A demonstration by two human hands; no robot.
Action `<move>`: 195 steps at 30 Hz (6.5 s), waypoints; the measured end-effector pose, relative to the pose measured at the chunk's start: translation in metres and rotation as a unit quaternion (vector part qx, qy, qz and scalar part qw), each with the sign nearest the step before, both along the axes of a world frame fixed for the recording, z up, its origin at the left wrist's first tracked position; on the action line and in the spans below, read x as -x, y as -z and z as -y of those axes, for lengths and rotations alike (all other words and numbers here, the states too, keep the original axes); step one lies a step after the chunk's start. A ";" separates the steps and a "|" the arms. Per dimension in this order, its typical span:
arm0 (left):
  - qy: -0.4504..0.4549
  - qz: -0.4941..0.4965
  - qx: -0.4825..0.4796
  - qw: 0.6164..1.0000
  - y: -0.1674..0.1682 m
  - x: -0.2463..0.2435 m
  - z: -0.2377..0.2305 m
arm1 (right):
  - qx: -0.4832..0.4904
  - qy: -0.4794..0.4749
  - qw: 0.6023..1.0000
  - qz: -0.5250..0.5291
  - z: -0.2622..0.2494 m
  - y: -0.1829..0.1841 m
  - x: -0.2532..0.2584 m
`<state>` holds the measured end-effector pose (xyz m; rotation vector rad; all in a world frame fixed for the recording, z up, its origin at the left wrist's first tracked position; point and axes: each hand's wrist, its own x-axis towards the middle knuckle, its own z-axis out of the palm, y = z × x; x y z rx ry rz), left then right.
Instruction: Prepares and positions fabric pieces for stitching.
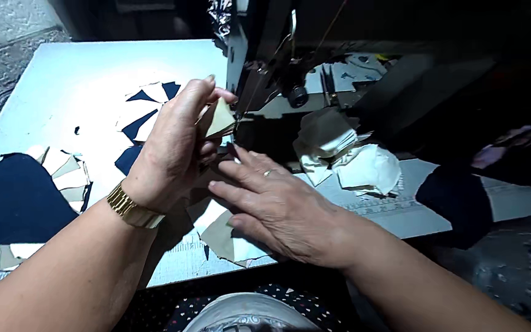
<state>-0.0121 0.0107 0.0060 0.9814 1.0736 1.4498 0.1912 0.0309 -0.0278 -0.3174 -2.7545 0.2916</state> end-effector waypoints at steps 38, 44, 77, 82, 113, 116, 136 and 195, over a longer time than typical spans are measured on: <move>0.041 0.066 0.022 0.997 0.000 -0.002 0.004 | 0.020 0.146 0.985 0.090 0.019 0.010 0.018; 0.067 0.056 0.023 0.996 0.004 -0.002 0.007 | 0.017 0.150 0.986 0.073 0.013 0.022 0.016; 0.306 0.300 0.147 0.891 0.015 -0.032 0.022 | 0.019 0.183 0.970 -0.160 0.045 -0.021 -0.023; 0.313 0.250 0.127 0.907 0.012 -0.031 0.021 | 0.128 0.157 0.959 -0.201 0.031 -0.032 -0.049; 0.362 0.088 0.048 0.927 0.013 -0.040 0.026 | -0.005 0.270 0.930 -0.250 0.041 -0.007 -0.041; 0.360 0.107 0.061 0.925 0.013 -0.040 0.027 | -0.041 0.255 0.933 -0.249 0.040 -0.004 -0.042; 0.353 0.032 0.003 0.935 0.016 -0.039 0.026 | 0.045 0.245 0.920 -0.303 0.035 0.003 -0.045; 0.354 0.003 -0.019 0.935 0.017 -0.039 0.027 | 0.068 0.244 0.915 -0.314 0.037 -0.001 -0.045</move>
